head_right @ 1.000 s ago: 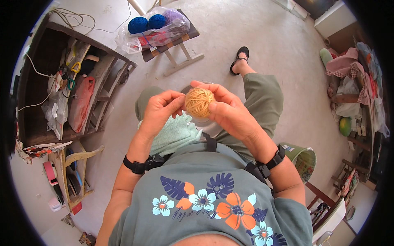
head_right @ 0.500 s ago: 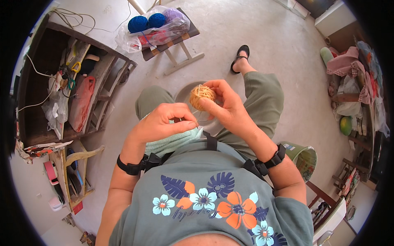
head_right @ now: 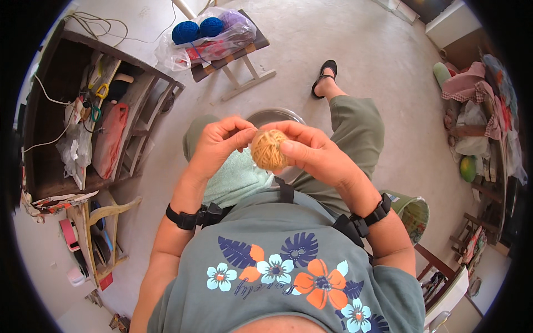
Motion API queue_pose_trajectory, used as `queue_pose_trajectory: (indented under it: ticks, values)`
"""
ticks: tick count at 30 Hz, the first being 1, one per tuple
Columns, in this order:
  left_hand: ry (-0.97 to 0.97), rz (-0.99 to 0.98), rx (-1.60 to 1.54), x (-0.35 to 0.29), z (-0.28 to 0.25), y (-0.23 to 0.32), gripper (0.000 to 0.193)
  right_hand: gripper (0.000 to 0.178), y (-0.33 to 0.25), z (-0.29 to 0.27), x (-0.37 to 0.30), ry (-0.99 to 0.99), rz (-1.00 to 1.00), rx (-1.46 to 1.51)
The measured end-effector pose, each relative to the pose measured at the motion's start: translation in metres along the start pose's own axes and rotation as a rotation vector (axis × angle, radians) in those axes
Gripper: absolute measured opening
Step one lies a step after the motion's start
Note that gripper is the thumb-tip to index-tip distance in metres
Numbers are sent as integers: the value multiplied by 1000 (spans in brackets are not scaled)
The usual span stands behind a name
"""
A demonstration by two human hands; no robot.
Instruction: The person winds yarn onto a growing ball by hand, rotating the ball and wrapping the thread around it.
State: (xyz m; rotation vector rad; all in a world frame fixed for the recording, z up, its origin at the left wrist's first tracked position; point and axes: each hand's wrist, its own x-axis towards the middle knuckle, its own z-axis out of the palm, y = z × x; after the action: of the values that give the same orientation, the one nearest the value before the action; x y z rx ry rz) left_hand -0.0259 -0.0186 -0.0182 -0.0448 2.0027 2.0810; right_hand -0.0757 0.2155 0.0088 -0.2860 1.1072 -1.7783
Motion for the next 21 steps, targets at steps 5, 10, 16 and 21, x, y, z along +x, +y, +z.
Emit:
queue_pose_trajectory:
  ticks: [5,10,16,21]
  values:
    - [10,-139,36,-7,11,-5,13,45,-1,-2,6,160,-157,9]
    - [-140,-105,132,-12,17,4,14,44,-3,0,12,298,-217,-176]
    - [-293,82,301,-14,17,39,11,39,14,-4,13,418,-362,-608]
    - [-166,60,138,-7,2,51,7,36,2,3,2,180,-117,-487]
